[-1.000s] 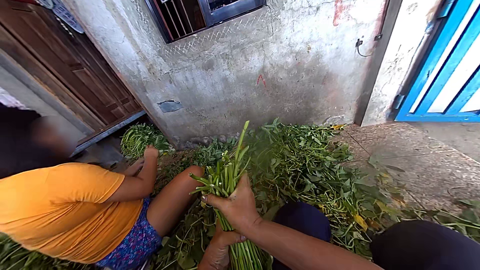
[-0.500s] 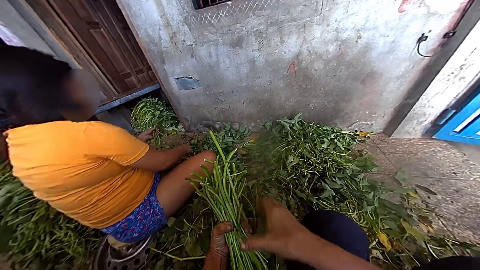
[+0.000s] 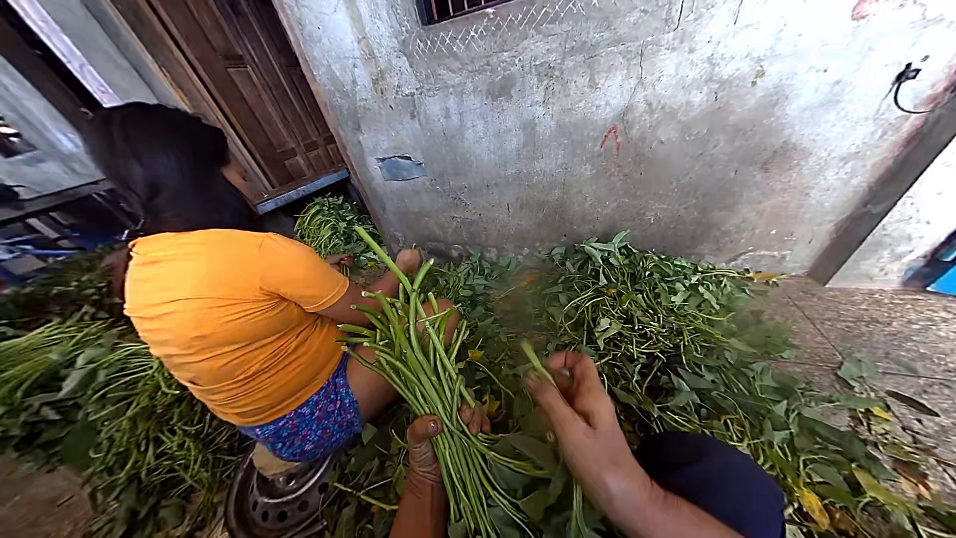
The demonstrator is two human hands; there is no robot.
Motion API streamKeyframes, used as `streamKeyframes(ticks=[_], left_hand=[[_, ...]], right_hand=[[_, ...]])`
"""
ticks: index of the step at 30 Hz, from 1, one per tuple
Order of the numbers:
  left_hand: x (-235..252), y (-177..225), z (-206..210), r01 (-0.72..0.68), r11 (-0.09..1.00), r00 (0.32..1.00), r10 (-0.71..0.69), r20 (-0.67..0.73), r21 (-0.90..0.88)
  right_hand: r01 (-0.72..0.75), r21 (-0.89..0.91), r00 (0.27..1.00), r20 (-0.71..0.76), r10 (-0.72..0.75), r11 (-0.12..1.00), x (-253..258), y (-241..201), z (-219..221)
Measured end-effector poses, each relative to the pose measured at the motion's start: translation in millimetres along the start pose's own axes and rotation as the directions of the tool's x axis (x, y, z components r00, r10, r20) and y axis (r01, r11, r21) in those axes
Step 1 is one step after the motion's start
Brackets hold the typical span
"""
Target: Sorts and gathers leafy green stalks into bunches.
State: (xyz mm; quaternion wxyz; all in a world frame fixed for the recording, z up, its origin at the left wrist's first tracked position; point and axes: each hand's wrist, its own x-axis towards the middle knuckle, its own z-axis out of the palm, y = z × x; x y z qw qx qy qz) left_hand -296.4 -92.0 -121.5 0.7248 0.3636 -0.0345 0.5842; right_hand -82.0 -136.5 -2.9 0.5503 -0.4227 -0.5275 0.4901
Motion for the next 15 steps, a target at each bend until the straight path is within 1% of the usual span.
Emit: streamKeyframes(ticks=[2, 4, 6, 8, 10, 15], left_hand=[[6.0, 2.4, 12.5, -0.019, 1.000, 1.000, 0.020, 0.018, -0.008], [10.4, 1.1, 21.3, -0.032, 0.999, 0.998, 0.033, 0.057, -0.006], [12.4, -1.3, 27.3, -0.046, 0.999, 0.994, 0.044, 0.100, 0.012], [9.6, -3.8, 35.2, -0.065, 0.997, 0.994, 0.063, 0.091, 0.027], [5.2, -6.5, 39.3, -0.081, 0.996, 0.995, 0.079, 0.061, 0.043], [4.3, -13.7, 47.2, -0.127, 0.991, 0.992, 0.127, 0.003, 0.031]], right_hand=[[-0.106, -0.043, 0.993, 0.044, 0.108, 0.993, 21.9, -19.5, 5.2], [-0.190, -0.084, 0.967, 0.159, 0.201, 0.978, 39.5, -30.9, 15.0], [-0.248, -0.128, 0.902, 0.332, 0.277, 0.960, 50.6, -36.6, 22.7], [-0.284, -0.174, 0.824, 0.458, 0.333, 0.943, 54.3, -37.2, 26.8], [-0.286, -0.214, 0.792, 0.496, 0.357, 0.934, 54.1, -36.9, 26.4], [-0.264, -0.231, 0.817, 0.463, 0.344, 0.937, 43.4, -45.2, 17.1]])
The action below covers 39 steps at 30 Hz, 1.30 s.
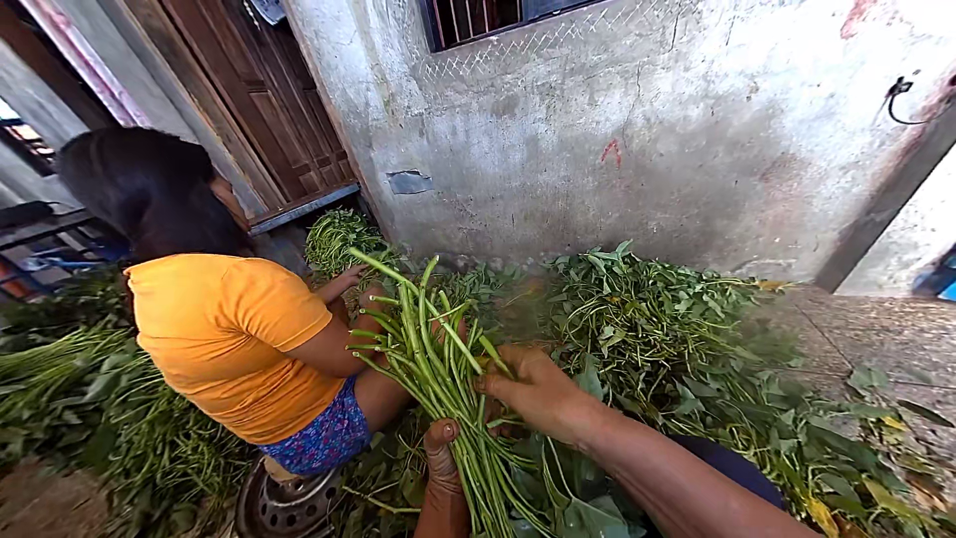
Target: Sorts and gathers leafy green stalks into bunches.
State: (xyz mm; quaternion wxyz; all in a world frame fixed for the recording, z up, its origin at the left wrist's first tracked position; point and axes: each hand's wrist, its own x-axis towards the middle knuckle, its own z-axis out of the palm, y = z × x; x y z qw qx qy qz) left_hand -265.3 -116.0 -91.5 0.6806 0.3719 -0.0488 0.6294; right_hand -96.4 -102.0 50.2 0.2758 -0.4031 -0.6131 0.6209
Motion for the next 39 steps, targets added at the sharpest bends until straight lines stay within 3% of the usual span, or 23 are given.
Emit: streamKeyframes(ticks=[5, 11, 15, 21, 24, 26, 29, 31, 34, 39], left_hand=[[-8.4, -13.6, 0.4, -0.042, 0.998, 0.998, 0.040, -0.052, -0.037], [-17.0, -20.5, 7.1, -0.101, 0.995, 0.994, 0.101, -0.041, 0.007], [-10.9, -19.3, 7.5, 0.061, 0.980, 0.997, -0.051, 0.058, -0.187], [-14.3, -21.4, -2.5, 0.040, 0.978, 0.999, -0.046, -0.026, -0.206], [-19.7, -18.5, 14.2, -0.029, 0.995, 0.995, 0.019, -0.101, -0.100], [-22.8, -21.2, 22.5, -0.128, 0.991, 0.968, 0.133, -0.215, 0.035], [-23.5, -23.1, 25.7, -0.146, 0.989, 0.950, 0.148, -0.274, 0.026], [-22.5, -19.9, 31.2, -0.135, 0.988, 0.947, 0.151, -0.284, 0.076], [-22.6, -16.9, 38.4, -0.150, 0.978, 0.923, 0.191, -0.335, 0.146], [-22.5, -18.7, 30.5, -0.179, 0.977, 0.921, 0.209, -0.330, 0.117]], right_hand=[[-0.022, 0.047, 0.998, -0.065, 0.025, 0.999, -2.1, 5.7, 2.6], [0.015, -0.145, 0.996, -0.084, -0.028, 0.989, 10.9, 21.2, 7.3], [0.045, 0.128, 0.992, -0.122, -0.029, 0.991, 10.8, 28.6, 3.3], [-0.019, 0.360, 0.997, -0.064, 0.045, 0.933, -2.4, 16.0, -5.5], [0.020, 0.194, 1.000, -0.024, -0.015, 0.981, -4.2, 18.1, 3.8], [0.057, -0.093, 0.995, -0.080, -0.064, 0.994, -2.9, 23.7, 14.1], [0.039, -0.373, 0.992, -0.099, -0.082, 0.927, -4.4, 22.8, 21.7], [0.111, -0.282, 0.984, -0.106, -0.146, 0.953, -0.9, 29.0, 20.6], [0.144, 0.078, 0.989, -0.053, -0.140, 0.986, -2.5, 30.3, 17.6], [0.168, 0.238, 0.985, -0.082, -0.153, 0.957, -12.0, 29.4, 19.1]])
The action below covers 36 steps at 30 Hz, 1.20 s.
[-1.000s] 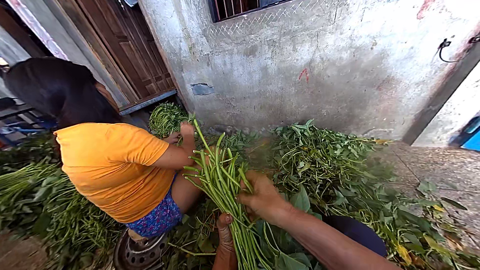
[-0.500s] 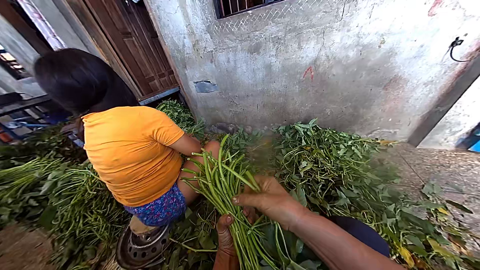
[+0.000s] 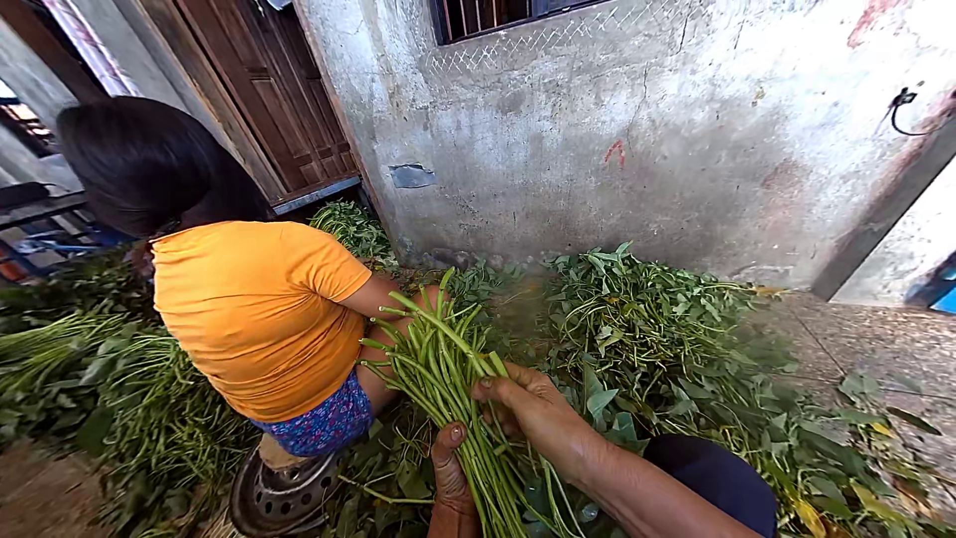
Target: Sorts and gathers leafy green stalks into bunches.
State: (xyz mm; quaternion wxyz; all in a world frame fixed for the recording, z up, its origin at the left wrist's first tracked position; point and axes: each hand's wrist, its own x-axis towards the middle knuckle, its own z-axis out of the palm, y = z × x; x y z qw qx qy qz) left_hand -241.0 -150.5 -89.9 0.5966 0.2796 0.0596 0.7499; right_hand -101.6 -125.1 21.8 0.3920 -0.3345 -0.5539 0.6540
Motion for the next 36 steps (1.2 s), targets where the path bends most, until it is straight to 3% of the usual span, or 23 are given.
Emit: streamKeyframes(ticks=[4, 10, 11, 13, 15, 17, 19, 21, 24, 32, 34, 36], left_hand=[[0.6, -3.0, -8.5, -0.002, 0.998, 1.000, 0.002, -0.005, -0.056], [0.4, -0.6, -6.6, 0.075, 0.988, 0.988, -0.056, 0.146, -0.131], [0.2, 1.0, -3.5, 0.084, 0.985, 0.982, -0.057, 0.177, -0.149], [-1.9, 4.9, 4.6, 0.051, 0.987, 0.980, -0.020, 0.196, -0.152], [-5.6, 5.6, 10.3, -0.051, 0.995, 0.992, 0.061, 0.111, -0.091], [-5.1, 4.9, 12.4, -0.088, 0.992, 0.989, 0.098, 0.109, -0.092], [-0.5, 5.4, 14.2, -0.051, 0.993, 0.984, 0.068, 0.165, -0.104], [4.4, 4.7, 14.2, 0.039, 0.982, 0.979, -0.001, 0.203, -0.182], [8.1, 0.0, 11.2, 0.123, 0.948, 0.981, -0.070, 0.183, -0.294], [9.0, -1.5, -6.6, 0.128, 0.905, 0.983, -0.061, 0.172, -0.405], [9.3, 4.1, -16.9, 0.113, 0.911, 0.988, -0.059, 0.146, -0.397], [7.1, 11.6, -24.6, 0.092, 0.922, 0.990, -0.044, 0.133, -0.375]], right_hand=[[0.064, 0.136, 0.998, -0.039, -0.059, 0.989, -5.7, 4.5, 1.7], [-0.090, 0.273, 0.977, -0.162, 0.138, 0.958, -9.7, -1.1, 9.0], [-0.061, 0.283, 0.984, -0.143, 0.105, 0.957, -12.4, -2.4, 8.5], [0.102, 0.267, 0.995, -0.024, -0.100, 0.958, -20.0, -1.2, 5.4], [0.315, 0.218, 0.917, 0.183, -0.355, 0.924, -24.2, -1.0, 0.6], [0.411, 0.202, 0.851, 0.264, -0.454, 0.889, -25.0, -3.1, 1.0], [0.386, 0.221, 0.896, 0.141, -0.421, 0.896, -26.7, -3.4, 6.9], [0.320, 0.225, 0.947, -0.078, -0.311, 0.920, -28.3, -8.3, 13.1], [0.247, 0.246, 0.942, -0.288, -0.172, 0.937, -29.4, -19.0, 16.7], [0.221, 0.416, 0.960, -0.251, -0.122, 0.882, -42.8, -49.3, 1.8], [0.267, 0.365, 0.948, -0.266, -0.175, 0.892, -49.3, -67.8, -12.5], [0.378, 0.171, 0.890, -0.338, -0.307, 0.910, -52.9, -85.8, -29.3]])
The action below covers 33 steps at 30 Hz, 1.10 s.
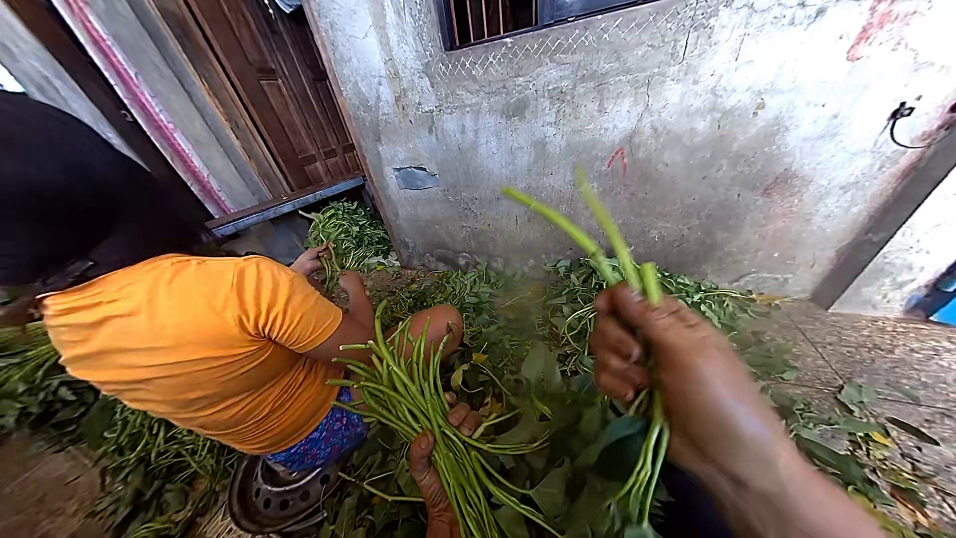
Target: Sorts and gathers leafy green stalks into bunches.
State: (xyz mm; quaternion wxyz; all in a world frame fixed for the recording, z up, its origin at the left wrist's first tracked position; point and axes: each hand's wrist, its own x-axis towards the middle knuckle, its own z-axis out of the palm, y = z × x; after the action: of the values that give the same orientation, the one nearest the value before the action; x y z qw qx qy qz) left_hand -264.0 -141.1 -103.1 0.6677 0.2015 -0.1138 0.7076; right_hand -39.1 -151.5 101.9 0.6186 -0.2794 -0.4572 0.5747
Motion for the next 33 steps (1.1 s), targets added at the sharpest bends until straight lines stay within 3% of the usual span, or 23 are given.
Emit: streamKeyframes(ticks=[3, 5, 7, 9, 11, 13, 14, 16, 17, 18, 23, 25, 26, 28, 29, 30, 31, 33], left_hand=[[-5.9, 14.0, -3.9, -0.050, 0.998, 0.998, 0.049, 0.029, 0.035], [-9.9, 21.1, -1.8, -0.056, 0.998, 0.998, 0.055, 0.043, 0.040], [-13.1, 24.3, 3.5, -0.053, 0.998, 0.997, 0.051, 0.060, 0.040], [-12.1, 23.8, 9.1, -0.046, 0.998, 0.994, 0.041, 0.096, 0.046], [-12.1, 19.6, 10.5, -0.034, 0.997, 0.991, 0.025, 0.131, 0.068], [-13.2, 15.2, 10.7, -0.022, 0.996, 0.992, 0.010, 0.124, 0.092], [-13.5, 12.9, 12.1, -0.010, 0.995, 0.992, -0.002, 0.123, 0.096], [-13.5, 9.1, 16.3, 0.011, 0.994, 0.993, -0.023, 0.115, 0.107], [-13.3, 8.0, 16.2, 0.015, 0.993, 0.992, -0.028, 0.121, 0.114], [-13.0, 7.5, 15.4, 0.014, 0.993, 0.991, -0.030, 0.132, 0.117], [-12.9, 4.5, 9.1, 0.008, 0.996, 0.992, -0.019, 0.125, 0.092], [-13.0, 5.9, 5.9, 0.016, 0.997, 0.993, -0.024, 0.114, 0.072], [-12.3, 6.9, 4.7, 0.020, 0.997, 0.992, -0.028, 0.123, 0.069], [-11.8, 7.8, 3.5, 0.023, 0.997, 0.990, -0.032, 0.135, 0.070], [-12.1, 7.6, 3.6, 0.021, 0.997, 0.990, -0.031, 0.137, 0.075], [-11.9, 7.2, 3.5, 0.018, 0.996, 0.989, -0.030, 0.145, 0.086], [-10.8, 6.5, 4.1, 0.018, 0.995, 0.988, -0.032, 0.150, 0.094], [-9.9, 5.6, 7.6, 0.018, 0.993, 0.985, -0.037, 0.167, 0.113]], right_hand=[[0.239, -0.365, 0.960, -0.053, -0.276, 0.900, 27.0, -9.6, -24.4], [0.254, -0.687, 0.937, -0.001, -0.350, 0.681, 53.2, 2.7, -47.3], [0.116, -0.954, 0.973, 0.053, -0.226, 0.276, 67.6, 18.3, -61.7], [0.093, -0.991, 0.993, 0.085, -0.082, 0.099, 63.3, 37.7, -52.5], [0.294, -0.953, 0.953, 0.285, -0.105, 0.078, 47.8, 56.8, -32.2], [0.465, -0.872, 0.879, 0.475, 0.041, 0.153, 29.8, 63.7, -7.8], [0.515, -0.832, 0.808, 0.552, 0.207, 0.208, 23.0, 61.5, 3.2], [0.568, -0.774, 0.574, 0.616, 0.540, 0.280, 16.7, 54.1, 21.2], [0.574, -0.765, 0.491, 0.606, 0.626, 0.292, 14.6, 53.7, 26.9], [0.576, -0.768, 0.459, 0.588, 0.666, 0.281, 12.3, 54.9, 29.8], [0.501, -0.828, 0.559, 0.532, 0.636, 0.252, 19.4, 54.3, 12.7], [0.454, -0.862, 0.650, 0.494, 0.577, 0.227, 27.7, 44.4, 1.5], [0.465, -0.878, 0.737, 0.454, 0.501, 0.111, 30.6, 40.4, -2.2], [0.432, -0.849, 0.902, 0.407, 0.145, -0.306, 36.2, 47.7, -8.3], [0.344, -0.821, 0.916, 0.399, -0.028, -0.455, 41.2, 54.5, -11.1], [0.283, -0.813, 0.913, 0.391, -0.115, -0.509, 44.6, 57.9, -11.7], [0.297, -0.832, 0.905, 0.401, -0.138, -0.469, 44.5, 59.0, -9.8], [0.406, -0.890, 0.905, 0.423, -0.045, -0.207, 32.2, 61.8, 4.2]])
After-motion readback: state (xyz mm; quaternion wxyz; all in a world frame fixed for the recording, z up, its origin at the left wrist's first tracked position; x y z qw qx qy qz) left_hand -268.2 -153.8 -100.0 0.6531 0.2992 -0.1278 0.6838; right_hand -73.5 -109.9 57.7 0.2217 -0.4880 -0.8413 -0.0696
